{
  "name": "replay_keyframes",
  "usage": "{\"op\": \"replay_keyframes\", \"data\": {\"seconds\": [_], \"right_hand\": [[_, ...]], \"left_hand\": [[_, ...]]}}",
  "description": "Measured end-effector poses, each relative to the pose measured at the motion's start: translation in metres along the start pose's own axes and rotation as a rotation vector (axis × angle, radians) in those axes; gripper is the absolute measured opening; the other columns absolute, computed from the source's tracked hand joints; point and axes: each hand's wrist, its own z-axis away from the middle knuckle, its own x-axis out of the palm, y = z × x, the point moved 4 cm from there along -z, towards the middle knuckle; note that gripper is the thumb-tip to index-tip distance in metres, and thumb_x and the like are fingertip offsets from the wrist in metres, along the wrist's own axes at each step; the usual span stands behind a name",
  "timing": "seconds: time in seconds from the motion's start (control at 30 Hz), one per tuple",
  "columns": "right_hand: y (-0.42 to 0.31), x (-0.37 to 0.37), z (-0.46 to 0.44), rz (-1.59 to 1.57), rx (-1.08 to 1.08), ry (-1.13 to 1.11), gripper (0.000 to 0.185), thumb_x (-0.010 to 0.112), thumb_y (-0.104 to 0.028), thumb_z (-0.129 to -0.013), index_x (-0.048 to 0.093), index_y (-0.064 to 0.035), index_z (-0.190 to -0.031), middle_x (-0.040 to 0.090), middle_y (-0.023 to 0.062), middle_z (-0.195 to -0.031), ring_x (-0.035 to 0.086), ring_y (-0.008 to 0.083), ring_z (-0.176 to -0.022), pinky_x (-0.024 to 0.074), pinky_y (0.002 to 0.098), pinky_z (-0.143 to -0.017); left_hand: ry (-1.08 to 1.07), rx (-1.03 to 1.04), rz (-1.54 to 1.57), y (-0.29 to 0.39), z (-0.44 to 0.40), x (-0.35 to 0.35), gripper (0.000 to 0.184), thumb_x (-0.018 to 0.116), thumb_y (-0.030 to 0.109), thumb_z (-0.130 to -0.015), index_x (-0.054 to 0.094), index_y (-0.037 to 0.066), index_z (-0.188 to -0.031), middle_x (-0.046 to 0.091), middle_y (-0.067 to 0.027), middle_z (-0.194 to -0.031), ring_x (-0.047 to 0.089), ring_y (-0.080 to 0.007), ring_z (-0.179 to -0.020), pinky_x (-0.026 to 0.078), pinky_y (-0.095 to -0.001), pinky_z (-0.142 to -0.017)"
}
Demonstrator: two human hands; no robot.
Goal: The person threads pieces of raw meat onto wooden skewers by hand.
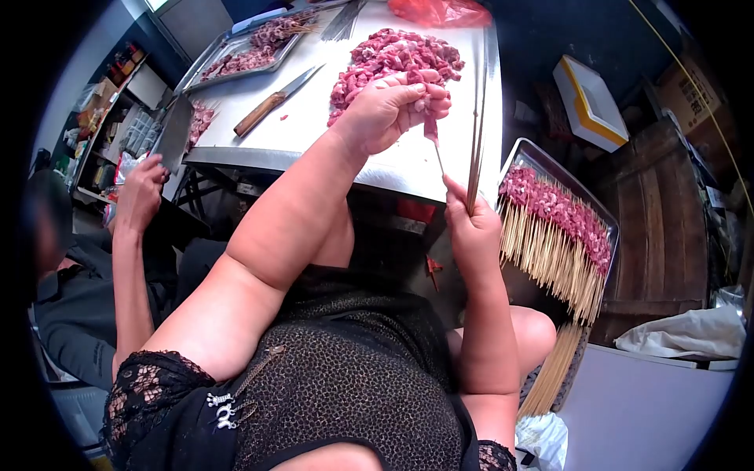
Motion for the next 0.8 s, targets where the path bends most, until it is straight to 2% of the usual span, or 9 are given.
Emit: {"op": "replay_keyframes", "data": {"seconds": [0.13,0.3,0.4,0.43,0.53,0.6,0.63,0.77,0.8], "right_hand": [[-0.001,0.008,0.003,-0.553,0.409,-0.178,0.032,0.050,-0.009,-0.090,0.052,0.0001,-0.121,0.036,-0.0059,-0.058,0.029,0.0021,-0.044,0.0235,0.0164,-0.040],[-0.001,0.017,0.006,-0.785,0.546,-0.285,0.035,0.049,-0.010,-0.090,0.047,-0.0015,-0.124,0.035,-0.0050,-0.056,0.026,0.0030,-0.039,0.0215,0.0171,-0.035],[-0.002,0.021,0.007,-0.810,0.560,-0.285,0.035,0.049,-0.010,-0.091,0.046,-0.0023,-0.125,0.035,-0.0043,-0.056,0.026,0.0035,-0.038,0.0220,0.0170,-0.034],[-0.002,0.022,0.006,-0.807,0.546,-0.277,0.035,0.048,-0.010,-0.091,0.046,-0.0026,-0.125,0.035,-0.0041,-0.056,0.027,0.0036,-0.038,0.0223,0.0169,-0.034],[-0.002,0.027,0.008,-0.727,0.535,-0.233,0.034,0.047,-0.010,-0.092,0.046,-0.0021,-0.125,0.035,-0.0042,-0.056,0.027,0.0036,-0.038,0.0222,0.0169,-0.034],[-0.005,0.029,0.011,-0.719,0.534,-0.235,0.034,0.047,-0.011,-0.092,0.046,-0.0017,-0.125,0.035,-0.0046,-0.056,0.028,0.0035,-0.039,0.0227,0.0168,-0.035],[-0.006,0.030,0.013,-0.716,0.532,-0.235,0.034,0.047,-0.011,-0.092,0.046,-0.0015,-0.125,0.035,-0.0048,-0.056,0.028,0.0035,-0.039,0.0228,0.0167,-0.035],[-0.013,0.029,0.018,-0.682,0.499,-0.200,0.035,0.048,-0.011,-0.092,0.047,-0.0014,-0.126,0.036,-0.0055,-0.057,0.027,0.0029,-0.040,0.0227,0.0167,-0.036],[-0.015,0.026,0.017,-0.643,0.472,-0.167,0.035,0.048,-0.011,-0.092,0.047,-0.0015,-0.126,0.036,-0.0057,-0.057,0.027,0.0025,-0.041,0.0225,0.0165,-0.036]], "left_hand": [[-0.105,-0.006,-0.007,0.003,0.001,0.003,0.028,0.043,0.004,-0.092,0.044,-0.005,-0.118,0.061,-0.0187,-0.101,0.062,-0.0291,-0.095,0.050,-0.0380,-0.087],[-0.170,0.000,0.017,0.005,0.004,0.006,0.029,0.042,0.005,-0.092,0.044,-0.005,-0.120,0.061,-0.0189,-0.102,0.061,-0.0297,-0.099,0.049,-0.0397,-0.090],[-0.151,-0.041,0.109,-0.008,-0.004,0.001,0.027,0.041,0.005,-0.093,0.044,-0.004,-0.118,0.061,-0.0143,-0.094,0.062,-0.0250,-0.087,0.051,-0.0368,-0.081],[-0.257,0.282,-0.166,-0.003,-0.008,0.001,0.018,0.044,0.002,-0.088,0.049,0.001,-0.105,0.059,-0.0083,-0.083,0.058,-0.0197,-0.073,0.048,-0.0321,-0.066],[-0.211,0.422,-0.260,-0.010,-0.003,0.020,0.011,0.048,0.003,-0.080,0.049,0.013,-0.075,0.044,0.0038,-0.058,0.040,-0.0118,-0.048,0.032,-0.0263,-0.041],[0.028,0.015,0.212,-0.017,0.003,0.024,0.015,0.046,0.012,-0.085,0.045,0.018,-0.070,0.035,0.0057,-0.053,0.039,-0.0101,-0.048,0.032,-0.0266,-0.041],[0.091,-0.024,0.233,-0.013,0.012,0.032,0.018,0.038,0.018,-0.096,0.043,0.009,-0.111,0.037,0.0026,-0.067,0.029,-0.0060,-0.051,0.023,-0.0203,-0.041],[0.077,-0.048,0.104,-0.018,0.013,0.027,0.023,0.040,0.026,-0.097,0.042,0.009,-0.112,0.039,0.0010,-0.070,0.031,-0.0074,-0.054,0.028,-0.0211,-0.046],[-0.080,0.004,0.136,-0.013,0.012,0.032,0.031,0.039,0.033,-0.096,0.039,0.009,-0.115,0.045,-0.0031,-0.078,0.039,-0.0107,-0.061,0.035,-0.0233,-0.053]]}}
